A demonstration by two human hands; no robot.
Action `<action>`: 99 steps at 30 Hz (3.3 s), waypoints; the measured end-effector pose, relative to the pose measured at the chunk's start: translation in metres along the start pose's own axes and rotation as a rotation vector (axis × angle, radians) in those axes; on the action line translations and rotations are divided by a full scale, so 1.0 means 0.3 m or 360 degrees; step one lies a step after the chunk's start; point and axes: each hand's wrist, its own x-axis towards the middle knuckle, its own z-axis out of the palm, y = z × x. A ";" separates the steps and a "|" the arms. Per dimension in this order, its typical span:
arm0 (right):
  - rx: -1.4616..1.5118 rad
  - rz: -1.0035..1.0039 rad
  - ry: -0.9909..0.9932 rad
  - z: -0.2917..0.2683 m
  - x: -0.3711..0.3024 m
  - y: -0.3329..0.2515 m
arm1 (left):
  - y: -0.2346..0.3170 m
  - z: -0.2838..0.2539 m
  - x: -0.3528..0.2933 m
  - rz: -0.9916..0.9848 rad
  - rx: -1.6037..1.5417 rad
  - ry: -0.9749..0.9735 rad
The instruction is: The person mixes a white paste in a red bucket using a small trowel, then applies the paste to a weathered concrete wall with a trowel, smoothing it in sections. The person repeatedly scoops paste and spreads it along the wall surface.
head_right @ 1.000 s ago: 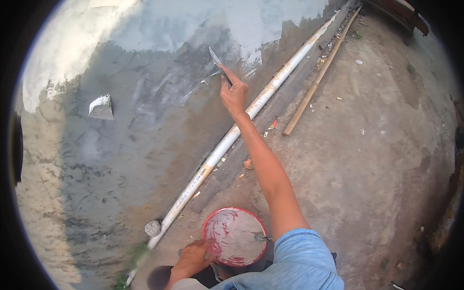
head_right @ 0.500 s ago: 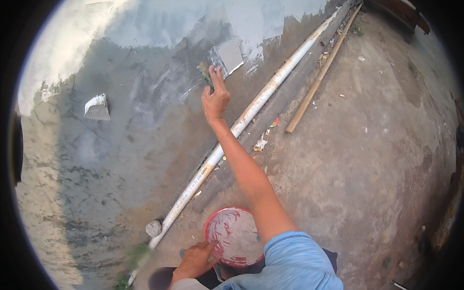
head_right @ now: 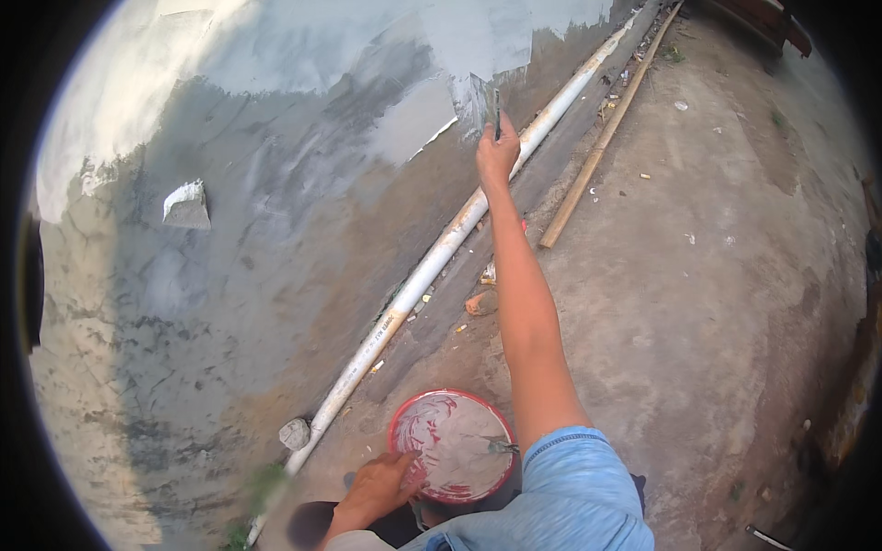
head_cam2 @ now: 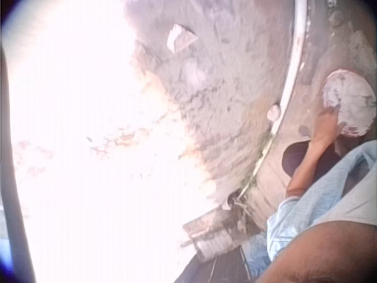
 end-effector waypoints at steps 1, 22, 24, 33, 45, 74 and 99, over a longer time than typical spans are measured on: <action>-0.0069 0.0004 0.0010 0.017 0.014 0.020 | -0.003 0.002 -0.009 -0.0006 0.0021 0.0014; -0.0052 -0.0180 -0.0253 0.083 -0.303 -0.221 | 0.027 -0.050 -0.011 -0.0116 -0.0087 -0.0138; -0.0177 -0.0041 -0.0030 0.045 -0.106 -0.164 | 0.023 -0.034 -0.032 -0.0108 -0.0095 -0.0147; -0.0538 -0.0065 -0.0017 0.209 -0.146 -0.210 | 0.025 -0.042 -0.066 -0.0140 -0.0076 -0.0113; -0.0679 -0.1001 -0.0652 0.419 -0.703 -0.393 | 0.047 -0.031 -0.036 0.0028 -0.0045 -0.0057; -0.0180 -0.0454 -0.0637 0.173 -0.631 -0.398 | 0.030 -0.046 -0.130 0.0038 -0.0074 0.0149; 0.0272 0.0343 -0.0185 -0.030 -0.494 -0.102 | 0.028 -0.029 -0.164 0.0016 -0.0144 0.0108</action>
